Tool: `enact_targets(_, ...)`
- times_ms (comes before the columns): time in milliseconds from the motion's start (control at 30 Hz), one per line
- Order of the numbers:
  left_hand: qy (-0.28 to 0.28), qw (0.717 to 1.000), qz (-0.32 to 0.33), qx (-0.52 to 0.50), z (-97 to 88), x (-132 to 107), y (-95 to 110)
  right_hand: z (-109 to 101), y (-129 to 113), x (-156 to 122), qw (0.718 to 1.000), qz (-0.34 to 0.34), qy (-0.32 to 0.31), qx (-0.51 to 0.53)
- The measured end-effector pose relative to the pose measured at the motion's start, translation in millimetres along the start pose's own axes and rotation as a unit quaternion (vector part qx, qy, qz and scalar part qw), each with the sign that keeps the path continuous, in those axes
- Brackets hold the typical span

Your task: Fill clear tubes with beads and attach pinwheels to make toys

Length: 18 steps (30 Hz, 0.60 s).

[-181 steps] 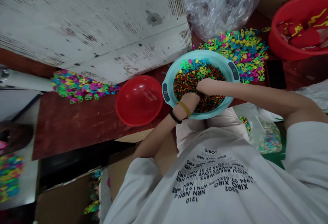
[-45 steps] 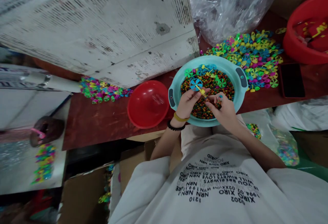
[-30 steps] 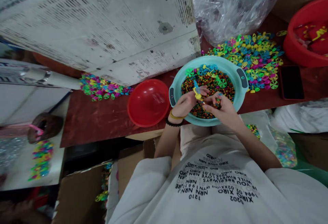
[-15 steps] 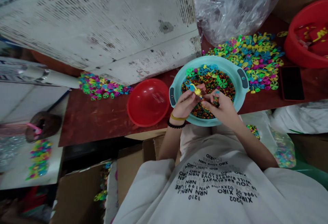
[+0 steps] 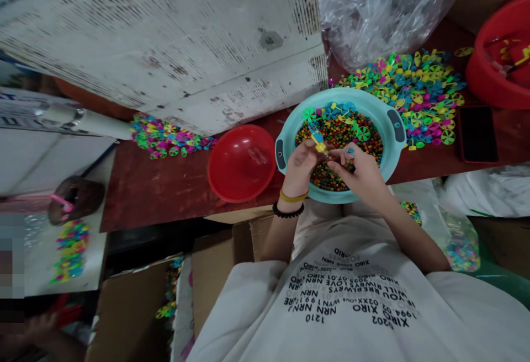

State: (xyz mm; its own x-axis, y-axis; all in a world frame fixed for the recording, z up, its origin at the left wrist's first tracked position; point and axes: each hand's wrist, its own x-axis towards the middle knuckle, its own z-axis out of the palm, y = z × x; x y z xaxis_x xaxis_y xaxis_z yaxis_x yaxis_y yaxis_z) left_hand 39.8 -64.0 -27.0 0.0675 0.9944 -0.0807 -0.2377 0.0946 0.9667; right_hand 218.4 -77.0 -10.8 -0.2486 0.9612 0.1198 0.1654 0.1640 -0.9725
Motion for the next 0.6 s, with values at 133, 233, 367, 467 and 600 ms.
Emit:
enact_targets(133, 0.018, 0.999, 0.016, 0.033, -0.9, 0, -3, -3, -3, 0, 0.999, 0.007, -0.031, -0.013)
enact_targets(233, -0.028, 0.999, 0.012, 0.029, -4.9, -3, -1, -7, -3, 0, 0.996, -0.002, -0.072, 0.052)
enact_targets(367, -0.065, 0.996, 0.035, 0.041, -8.9, -6, 2, -9, -2, 0, 0.983, 0.008, -0.12, 0.139)
enact_targets(467, -0.076, 0.992, 0.074, 0.063, -8.2, -4, -2, -6, 2, -1, 0.994, 0.002, -0.068, 0.089)
enact_targets(600, -0.014, 0.993, 0.103, 0.063, -0.2, -2, -11, 1, 11, -1, 0.998, -0.049, -0.001, -0.049)
